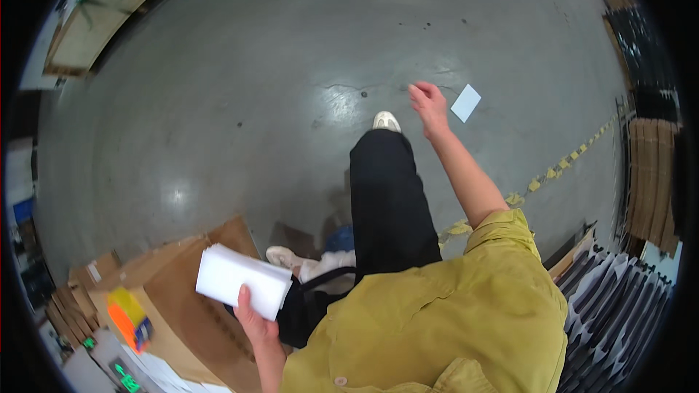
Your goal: Preparing white foam sheets by stacking them and applying tape using a hand-held dispenser.
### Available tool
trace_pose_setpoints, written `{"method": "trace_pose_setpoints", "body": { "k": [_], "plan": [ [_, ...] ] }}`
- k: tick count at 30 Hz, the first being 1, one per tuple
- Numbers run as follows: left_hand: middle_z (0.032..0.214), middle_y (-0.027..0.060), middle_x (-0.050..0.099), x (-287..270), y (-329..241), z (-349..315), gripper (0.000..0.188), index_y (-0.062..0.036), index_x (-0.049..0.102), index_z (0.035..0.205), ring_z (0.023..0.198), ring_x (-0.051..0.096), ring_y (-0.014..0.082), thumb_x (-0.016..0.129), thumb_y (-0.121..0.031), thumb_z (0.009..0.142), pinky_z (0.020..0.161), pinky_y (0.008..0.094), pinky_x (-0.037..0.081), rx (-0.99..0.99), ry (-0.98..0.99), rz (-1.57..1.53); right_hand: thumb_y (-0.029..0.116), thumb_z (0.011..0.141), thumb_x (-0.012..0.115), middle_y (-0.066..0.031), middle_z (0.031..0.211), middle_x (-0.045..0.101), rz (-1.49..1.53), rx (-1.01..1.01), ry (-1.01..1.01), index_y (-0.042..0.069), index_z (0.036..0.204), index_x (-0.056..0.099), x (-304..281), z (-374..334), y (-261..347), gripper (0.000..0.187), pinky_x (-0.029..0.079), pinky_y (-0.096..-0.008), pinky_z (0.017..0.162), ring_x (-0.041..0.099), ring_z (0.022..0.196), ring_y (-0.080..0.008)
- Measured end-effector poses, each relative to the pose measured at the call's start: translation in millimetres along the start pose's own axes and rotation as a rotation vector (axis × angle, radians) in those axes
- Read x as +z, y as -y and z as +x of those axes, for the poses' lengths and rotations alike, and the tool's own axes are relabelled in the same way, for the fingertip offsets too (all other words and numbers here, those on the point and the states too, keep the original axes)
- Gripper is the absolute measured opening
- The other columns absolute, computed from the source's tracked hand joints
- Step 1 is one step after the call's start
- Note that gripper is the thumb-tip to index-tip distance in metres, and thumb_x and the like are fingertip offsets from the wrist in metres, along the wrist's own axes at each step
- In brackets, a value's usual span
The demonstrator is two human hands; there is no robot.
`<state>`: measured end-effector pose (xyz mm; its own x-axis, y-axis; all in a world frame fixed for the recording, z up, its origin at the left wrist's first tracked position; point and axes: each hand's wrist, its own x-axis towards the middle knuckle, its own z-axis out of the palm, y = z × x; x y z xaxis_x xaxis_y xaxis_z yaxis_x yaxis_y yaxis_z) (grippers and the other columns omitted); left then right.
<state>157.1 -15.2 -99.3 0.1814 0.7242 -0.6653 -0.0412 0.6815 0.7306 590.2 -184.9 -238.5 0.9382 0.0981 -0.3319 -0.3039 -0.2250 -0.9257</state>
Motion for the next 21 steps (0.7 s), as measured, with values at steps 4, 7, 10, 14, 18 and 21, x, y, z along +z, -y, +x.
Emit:
{"method": "trace_pose_setpoints", "body": {
  "k": [4, 7, 10, 14, 18, 21],
  "plan": [
    [0.107, 0.0120, 0.052, 45, -6, 25, 0.053, 0.0014, 0.040, 0.119, 0.097, 0.053, 0.0250, 0.061, -0.021, 0.077, 0.087, 0.0376, 0.043, 0.009, -0.070, 0.214, 0.035, 0.068, 0.069, -0.0151, 0.098, 0.057, -0.541, 0.204, -0.357, -0.004, 0.103, 0.052, -105, 105, -128, 0.055, 0.045, -0.0327, 0.076, 0.055, 0.090, -0.0241],
    [0.112, 0.0137, 0.048, 83, 1, 35, 0.060, 0.0008, 0.034, 0.123, 0.100, 0.050, 0.0255, 0.063, -0.016, 0.074, 0.087, 0.0361, 0.042, 0.004, -0.190, 0.438, 0.044, 0.065, 0.070, -0.0219, 0.105, 0.055, -0.683, 0.345, -0.495, -0.004, 0.108, 0.049, -156, 140, -188, 0.068, 0.043, -0.0375, 0.084, 0.053, 0.101, -0.0331],
    [0.111, 0.0139, 0.048, 105, 9, 54, 0.059, 0.0016, 0.035, 0.122, 0.099, 0.050, 0.0245, 0.064, -0.015, 0.073, 0.086, 0.0351, 0.041, -0.035, -0.171, 0.524, 0.048, 0.062, 0.071, -0.0241, 0.108, 0.053, -0.802, 0.405, -0.606, -0.008, 0.112, 0.042, -177, 162, -225, 0.080, 0.041, -0.0387, 0.086, 0.051, 0.102, -0.0353],
    [0.110, 0.0140, 0.049, 152, 10, 75, 0.058, 0.0022, 0.036, 0.120, 0.098, 0.050, 0.0237, 0.065, -0.015, 0.073, 0.086, 0.0346, 0.041, -0.076, -0.150, 0.697, 0.048, 0.060, 0.073, -0.0249, 0.110, 0.052, -0.668, 0.461, -0.582, -0.010, 0.111, 0.040, -202, 187, -268, 0.084, 0.041, -0.0387, 0.087, 0.050, 0.104, -0.0362],
    [0.108, 0.0134, 0.050, 179, 14, 86, 0.059, 0.0029, 0.037, 0.119, 0.097, 0.051, 0.0235, 0.067, -0.014, 0.071, 0.086, 0.0348, 0.041, -0.080, -0.122, 0.796, 0.046, 0.060, 0.073, -0.0231, 0.108, 0.053, -0.859, 0.637, -0.527, -0.004, 0.110, 0.040, -168, 200, -233, 0.078, 0.041, -0.0410, 0.085, 0.050, 0.102, -0.0372],
    [0.107, 0.0129, 0.050, 187, 14, 87, 0.059, 0.0029, 0.038, 0.119, 0.096, 0.051, 0.0234, 0.068, -0.014, 0.071, 0.086, 0.0347, 0.041, -0.079, -0.104, 0.820, 0.040, 0.062, 0.073, -0.0189, 0.104, 0.056, -0.827, 0.709, -0.510, -0.001, 0.109, 0.042, -177, 202, -241, 0.070, 0.043, -0.0404, 0.080, 0.053, 0.097, -0.0345]
  ]
}}
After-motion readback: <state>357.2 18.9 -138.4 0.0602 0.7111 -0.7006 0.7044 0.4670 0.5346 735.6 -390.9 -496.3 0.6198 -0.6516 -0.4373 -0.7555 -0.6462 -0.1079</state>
